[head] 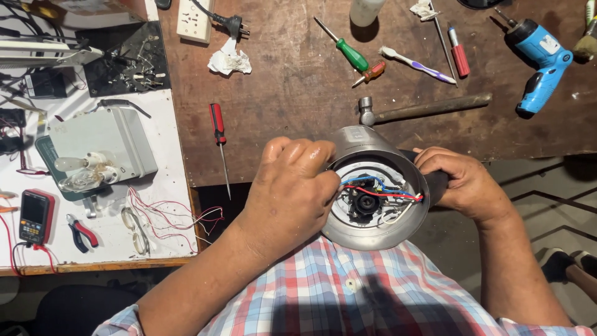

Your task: Polishing the exterior of a stainless steel electric kettle using a cloth, cleaning paste, and a toothbrush at a repair bench.

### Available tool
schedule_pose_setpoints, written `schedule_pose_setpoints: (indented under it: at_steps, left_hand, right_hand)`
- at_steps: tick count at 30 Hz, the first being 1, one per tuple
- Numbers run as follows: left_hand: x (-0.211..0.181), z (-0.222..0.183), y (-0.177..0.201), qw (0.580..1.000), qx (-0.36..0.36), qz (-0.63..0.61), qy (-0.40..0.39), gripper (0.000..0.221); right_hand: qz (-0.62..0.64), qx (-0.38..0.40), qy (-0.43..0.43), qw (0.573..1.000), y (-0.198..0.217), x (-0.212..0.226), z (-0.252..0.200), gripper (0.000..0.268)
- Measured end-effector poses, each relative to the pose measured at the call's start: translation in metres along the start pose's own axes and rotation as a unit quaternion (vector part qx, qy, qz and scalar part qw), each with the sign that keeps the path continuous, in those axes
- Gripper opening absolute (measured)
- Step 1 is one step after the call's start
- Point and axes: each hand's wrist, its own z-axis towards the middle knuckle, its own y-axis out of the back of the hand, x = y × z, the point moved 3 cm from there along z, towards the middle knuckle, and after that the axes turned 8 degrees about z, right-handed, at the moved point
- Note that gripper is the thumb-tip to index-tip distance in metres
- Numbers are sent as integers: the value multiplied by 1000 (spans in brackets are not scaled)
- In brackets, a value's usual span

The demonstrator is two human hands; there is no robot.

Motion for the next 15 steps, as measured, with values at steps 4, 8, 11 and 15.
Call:
schedule_pose_setpoints:
  at_steps: [4,8,11,15]
  left_hand:
    - [-4,0,8,999,-15,29,-30,26]
    - [-3,-6,1,999,-16,32,0,20]
    - [-3,-6,-1,999,-5,9,38,8]
    - [-3,-6,-4,998,8,13,59,16]
  right_hand:
    - [-1,4,0,1000,-2,5,4,25]
    - [-4,4,5,1000,-3,7,7,26]
    - [-9,5,8,1000,-4,8,7,26]
    - [-9,6,1,1000,-2,5,8,24]
